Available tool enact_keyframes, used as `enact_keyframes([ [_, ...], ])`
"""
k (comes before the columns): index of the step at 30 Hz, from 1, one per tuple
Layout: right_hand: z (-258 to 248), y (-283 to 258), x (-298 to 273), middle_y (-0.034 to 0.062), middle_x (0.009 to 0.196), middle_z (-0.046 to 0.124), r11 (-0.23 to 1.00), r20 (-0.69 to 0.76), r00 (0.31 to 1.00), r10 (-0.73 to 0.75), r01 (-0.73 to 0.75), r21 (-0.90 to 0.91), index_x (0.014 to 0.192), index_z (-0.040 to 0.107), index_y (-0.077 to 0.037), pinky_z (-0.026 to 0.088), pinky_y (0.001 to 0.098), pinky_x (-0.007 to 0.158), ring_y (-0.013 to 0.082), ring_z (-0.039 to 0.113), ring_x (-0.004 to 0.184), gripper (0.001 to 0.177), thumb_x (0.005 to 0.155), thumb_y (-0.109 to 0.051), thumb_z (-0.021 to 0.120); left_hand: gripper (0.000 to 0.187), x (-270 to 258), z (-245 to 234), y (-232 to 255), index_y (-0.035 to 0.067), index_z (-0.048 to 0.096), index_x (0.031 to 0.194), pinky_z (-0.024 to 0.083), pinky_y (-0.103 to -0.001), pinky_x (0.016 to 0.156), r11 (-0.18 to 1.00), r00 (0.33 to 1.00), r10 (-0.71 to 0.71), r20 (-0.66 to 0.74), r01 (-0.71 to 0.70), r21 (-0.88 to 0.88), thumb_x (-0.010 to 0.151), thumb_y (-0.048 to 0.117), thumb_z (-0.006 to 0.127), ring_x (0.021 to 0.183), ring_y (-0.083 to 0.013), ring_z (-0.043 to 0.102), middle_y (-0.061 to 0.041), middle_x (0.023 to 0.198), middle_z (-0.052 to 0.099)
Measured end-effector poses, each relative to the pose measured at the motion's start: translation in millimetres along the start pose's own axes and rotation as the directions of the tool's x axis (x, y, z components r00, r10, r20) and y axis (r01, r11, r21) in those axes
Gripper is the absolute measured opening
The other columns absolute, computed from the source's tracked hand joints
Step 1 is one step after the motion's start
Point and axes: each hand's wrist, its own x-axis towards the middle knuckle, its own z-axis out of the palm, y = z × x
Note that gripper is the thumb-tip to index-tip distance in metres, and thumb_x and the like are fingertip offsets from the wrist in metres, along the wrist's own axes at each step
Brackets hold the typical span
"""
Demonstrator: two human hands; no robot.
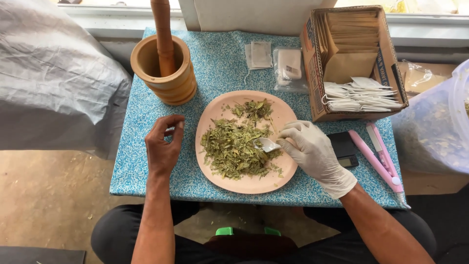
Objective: Sorting and inspecting dried tea leaves on a plate using a small spoon to identify and remove impurities.
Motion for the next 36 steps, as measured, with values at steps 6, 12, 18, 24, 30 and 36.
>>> enact_keyframes([
  [6, -3, -8, -1, -0.0048, 0.115, 0.080, 0.998, 0.028, 1.000, 0.005, -0.004, -0.055, 0.117, 0.082, -0.023, 0.051, 0.0391, 0.115, 0.0205, 0.069, 0.136, 0.017, 0.104, -0.033, 0.082, 0.045, 0, -2, -10, 0.016, 0.081, 0.114, 0.066, -0.045, 0.098, 0.998, 0.998, 0.064, 0.018, -0.064, -0.020, 0.108, -0.016, 0.051, 0.112, -0.0269, 0.079, -0.005, 0.113, 0.082],
  [12, -7, 1, -1, -0.0081, 0.114, 0.080, 0.993, 0.011, 0.998, 0.067, -0.066, -0.099, 0.122, 0.082, -0.026, 0.054, 0.0372, 0.111, 0.0180, 0.070, 0.133, 0.016, 0.106, -0.029, 0.079, 0.029, 15, 5, 4, 0.013, 0.077, 0.128, 0.067, -0.044, 0.089, 0.996, 0.995, 0.086, 0.048, -0.087, 0.015, 0.112, -0.004, 0.061, 0.107, -0.0274, 0.078, -0.009, 0.120, 0.080],
  [18, -10, -7, 5, -0.0020, 0.113, 0.080, 0.994, 0.021, 0.997, 0.074, -0.071, -0.085, 0.122, 0.083, -0.020, 0.059, 0.0368, 0.103, 0.0209, 0.071, 0.130, 0.018, 0.105, -0.024, 0.079, 0.018, 29, 17, 2, 0.012, 0.080, 0.128, 0.069, -0.043, 0.082, 0.979, 0.977, 0.194, 0.090, -0.198, 0.042, 0.114, 0.008, 0.069, 0.103, -0.0313, 0.081, -0.010, 0.117, 0.081],
  [24, -9, -7, 6, -0.0028, 0.114, 0.081, 0.994, 0.006, 0.996, 0.086, -0.086, -0.060, 0.122, 0.084, -0.022, 0.061, 0.0363, 0.100, 0.0203, 0.072, 0.129, 0.019, 0.104, -0.023, 0.079, 0.010, 31, 15, 12, 0.016, 0.084, 0.116, 0.069, -0.041, 0.087, 0.930, 0.944, 0.329, 0.025, -0.329, 0.164, 0.114, 0.013, 0.075, 0.106, -0.0248, 0.081, -0.001, 0.113, 0.081],
  [30, -9, -9, 7, -0.0005, 0.117, 0.083, 0.995, 0.003, 0.995, 0.101, -0.101, -0.026, 0.122, 0.085, -0.020, 0.064, 0.0376, 0.097, 0.0216, 0.073, 0.129, 0.020, 0.103, -0.023, 0.079, 0.020, 46, 43, 28, 0.020, 0.086, 0.113, 0.067, -0.040, 0.086, 0.858, 0.864, 0.494, 0.095, -0.502, 0.108, 0.098, 0.008, 0.088, 0.105, -0.0252, 0.081, 0.001, 0.111, 0.082],
  [36, -14, -10, 11, -0.0005, 0.113, 0.083, 0.996, 0.003, 0.996, 0.093, -0.093, -0.002, 0.121, 0.083, -0.016, 0.064, 0.0369, 0.095, 0.0206, 0.074, 0.125, 0.019, 0.103, -0.021, 0.080, 0.022, 74, 64, 38, 0.021, 0.084, 0.114, 0.066, -0.041, 0.083, 0.844, 0.831, 0.521, 0.196, -0.536, 0.029, 0.100, 0.005, 0.080, 0.104, -0.0268, 0.081, 0.001, 0.110, 0.082],
])
